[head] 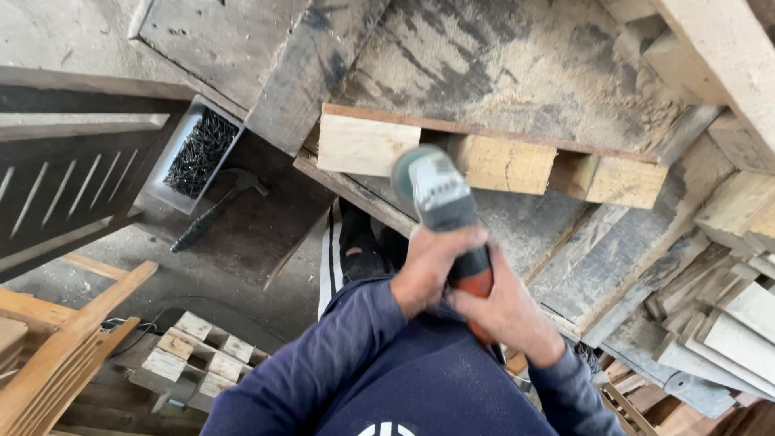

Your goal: The person uses an angle grinder to sand the edges and surfaces of several small wooden blocks arranged on a workbench. They reposition the blocks to access different sides and continue sanding until the clip ends.

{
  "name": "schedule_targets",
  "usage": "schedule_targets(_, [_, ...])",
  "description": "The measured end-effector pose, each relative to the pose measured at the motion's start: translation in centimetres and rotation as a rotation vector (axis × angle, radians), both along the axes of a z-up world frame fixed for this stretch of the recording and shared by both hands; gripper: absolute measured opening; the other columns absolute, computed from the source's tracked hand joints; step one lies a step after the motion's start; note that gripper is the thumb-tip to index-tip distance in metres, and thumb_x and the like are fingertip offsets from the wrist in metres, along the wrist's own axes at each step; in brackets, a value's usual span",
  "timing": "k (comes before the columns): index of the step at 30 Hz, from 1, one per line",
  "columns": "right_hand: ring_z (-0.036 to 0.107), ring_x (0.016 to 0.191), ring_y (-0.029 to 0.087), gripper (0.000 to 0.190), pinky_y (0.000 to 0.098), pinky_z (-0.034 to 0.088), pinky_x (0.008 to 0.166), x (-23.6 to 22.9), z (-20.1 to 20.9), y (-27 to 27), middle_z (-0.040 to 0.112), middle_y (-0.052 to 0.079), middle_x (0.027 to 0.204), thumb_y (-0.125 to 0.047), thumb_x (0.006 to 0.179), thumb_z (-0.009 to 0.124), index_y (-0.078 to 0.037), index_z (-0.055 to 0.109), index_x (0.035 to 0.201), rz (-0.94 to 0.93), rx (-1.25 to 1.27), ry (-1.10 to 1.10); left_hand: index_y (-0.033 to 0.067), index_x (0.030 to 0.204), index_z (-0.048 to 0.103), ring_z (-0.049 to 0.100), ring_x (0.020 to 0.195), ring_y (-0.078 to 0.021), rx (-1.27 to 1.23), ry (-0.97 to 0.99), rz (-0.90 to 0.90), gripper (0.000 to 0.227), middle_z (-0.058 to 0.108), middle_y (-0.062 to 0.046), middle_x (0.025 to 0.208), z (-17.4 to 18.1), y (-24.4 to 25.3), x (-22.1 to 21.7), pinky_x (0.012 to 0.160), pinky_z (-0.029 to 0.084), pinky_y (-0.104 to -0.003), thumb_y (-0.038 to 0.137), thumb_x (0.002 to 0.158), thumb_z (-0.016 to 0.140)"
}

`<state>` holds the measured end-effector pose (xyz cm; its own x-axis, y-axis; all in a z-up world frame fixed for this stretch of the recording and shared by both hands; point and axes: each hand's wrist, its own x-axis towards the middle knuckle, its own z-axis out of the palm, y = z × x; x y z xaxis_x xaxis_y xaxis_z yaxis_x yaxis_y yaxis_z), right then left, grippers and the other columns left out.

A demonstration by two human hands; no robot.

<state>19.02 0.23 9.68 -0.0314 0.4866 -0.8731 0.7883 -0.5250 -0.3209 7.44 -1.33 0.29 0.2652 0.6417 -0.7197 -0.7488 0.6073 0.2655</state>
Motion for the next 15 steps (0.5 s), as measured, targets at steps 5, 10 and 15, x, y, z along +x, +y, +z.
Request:
schedule_targets(5, [0.072,0.097,0.026,0.094,0.0414,0.06,0.087,-0.4,0.1,0.4,0.066,0.015,0.111,-0.024,0.07,0.079,-0.005,0.032,0.149,0.005,0.004,0.023,0.0019,0.107,0.063,0.068,0.084,-0.0178,0.006,-0.061,0.053,0.032,0.068,-0.008,0.095,0.2,0.0,-0.4,0.079,0.062,-0.037,0.01,0.08,0.078])
schedule_targets(10, [0.069,0.107,0.025,0.098,0.0405,0.055,0.093,-1.5,0.8,-0.4,0.064,0.015,0.117,-0.025,0.071,0.079,-0.006,0.029,0.153,0.017,0.055,0.092,-0.0008,0.111,0.062,0.068,0.088,-0.0186,0.011,-0.064,0.062,0.034,0.068,-0.009,0.098,1.0,-1.2,-1.5,0.082,0.061,-0.038,0.011,0.082,0.077])
schedule_targets(15, [0.069,0.108,0.028,0.096,0.0406,0.057,0.093,-2.3,0.8,0.1,0.065,0.017,0.12,-0.023,0.072,0.079,-0.007,0.027,0.151,0.018,0.022,0.102,0.0006,0.108,0.062,0.069,0.085,-0.0194,0.061,-0.072,0.084,0.031,0.067,-0.01,0.096,1.3,-0.9,-2.3,0.078,0.064,-0.039,0.011,0.083,0.076])
